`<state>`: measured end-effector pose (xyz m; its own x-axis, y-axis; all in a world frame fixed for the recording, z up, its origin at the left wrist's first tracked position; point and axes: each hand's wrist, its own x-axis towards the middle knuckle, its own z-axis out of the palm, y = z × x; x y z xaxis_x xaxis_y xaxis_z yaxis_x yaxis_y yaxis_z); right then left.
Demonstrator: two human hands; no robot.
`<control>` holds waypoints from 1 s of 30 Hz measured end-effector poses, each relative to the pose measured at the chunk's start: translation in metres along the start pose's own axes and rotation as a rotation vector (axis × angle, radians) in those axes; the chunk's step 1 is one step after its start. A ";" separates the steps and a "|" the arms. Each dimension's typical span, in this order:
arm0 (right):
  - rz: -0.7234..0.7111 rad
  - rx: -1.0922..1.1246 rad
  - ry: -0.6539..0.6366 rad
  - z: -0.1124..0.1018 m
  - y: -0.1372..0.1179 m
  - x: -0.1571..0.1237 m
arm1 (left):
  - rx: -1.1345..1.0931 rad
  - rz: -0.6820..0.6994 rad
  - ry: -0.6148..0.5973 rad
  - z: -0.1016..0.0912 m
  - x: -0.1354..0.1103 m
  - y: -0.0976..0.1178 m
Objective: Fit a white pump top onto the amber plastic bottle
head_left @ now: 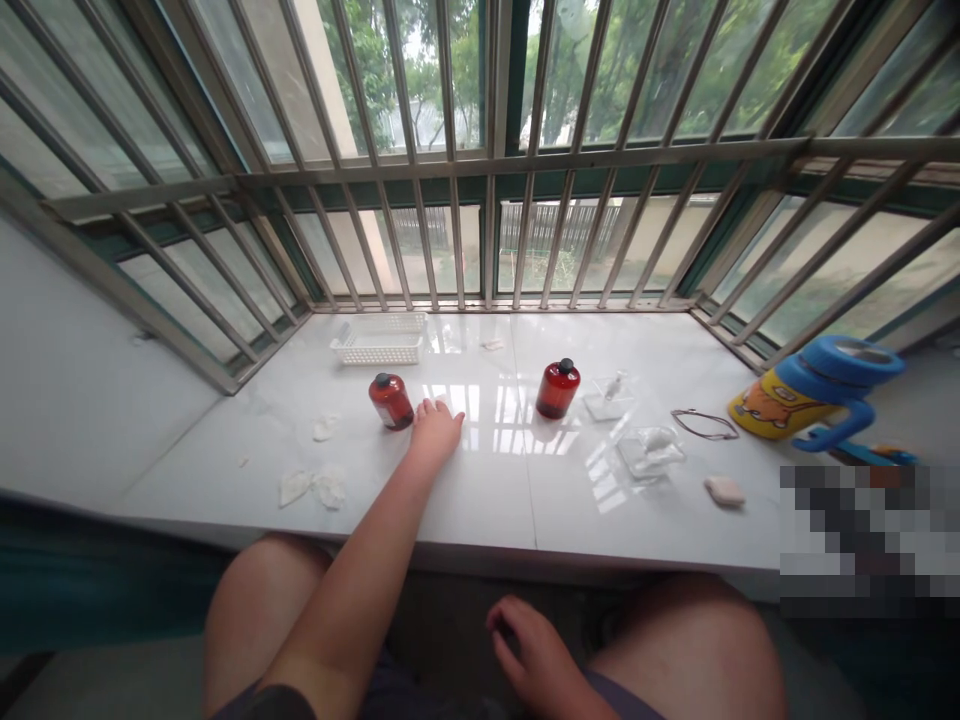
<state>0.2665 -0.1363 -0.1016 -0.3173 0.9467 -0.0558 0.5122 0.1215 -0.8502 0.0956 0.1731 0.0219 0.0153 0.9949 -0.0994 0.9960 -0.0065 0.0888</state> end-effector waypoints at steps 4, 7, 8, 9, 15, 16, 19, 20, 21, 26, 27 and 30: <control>0.000 0.006 0.004 0.000 0.000 0.001 | -0.003 -0.032 0.002 -0.005 0.010 0.002; -0.007 0.010 0.009 0.000 -0.001 0.002 | -0.002 -0.041 -0.007 -0.005 0.003 0.005; -0.008 0.012 0.007 -0.001 -0.001 0.002 | -0.003 -0.037 -0.013 -0.004 -0.001 0.006; -0.008 0.013 0.003 -0.001 -0.001 0.003 | -0.004 -0.030 -0.020 -0.003 -0.006 0.007; -0.002 0.003 -0.013 0.002 -0.001 0.003 | -0.010 -0.011 -0.038 0.004 -0.031 0.011; -0.001 0.003 -0.017 0.002 -0.001 0.003 | -0.011 -0.025 -0.033 0.005 -0.030 0.012; 0.005 0.009 -0.026 0.002 0.000 0.002 | -0.015 -0.102 -0.009 0.004 -0.021 0.018; 0.007 0.012 -0.027 0.002 0.000 0.002 | -0.016 -0.137 -0.004 0.004 -0.015 0.020; 0.007 0.015 -0.027 0.001 0.000 0.002 | -0.016 -0.171 0.001 0.003 -0.009 0.023; 0.013 0.024 -0.014 -0.002 0.000 0.003 | -0.013 -0.252 0.013 -0.005 0.020 0.033; 0.018 0.027 -0.013 -0.003 0.000 0.003 | -0.011 -0.251 0.009 -0.007 0.023 0.035; 0.029 0.034 -0.018 -0.003 -0.001 0.003 | 0.002 -0.211 -0.009 -0.014 0.021 0.036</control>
<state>0.2674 -0.1328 -0.0991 -0.3171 0.9442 -0.0893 0.4937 0.0839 -0.8656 0.1304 0.1950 0.0367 -0.1931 0.9732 -0.1249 0.9773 0.2021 0.0633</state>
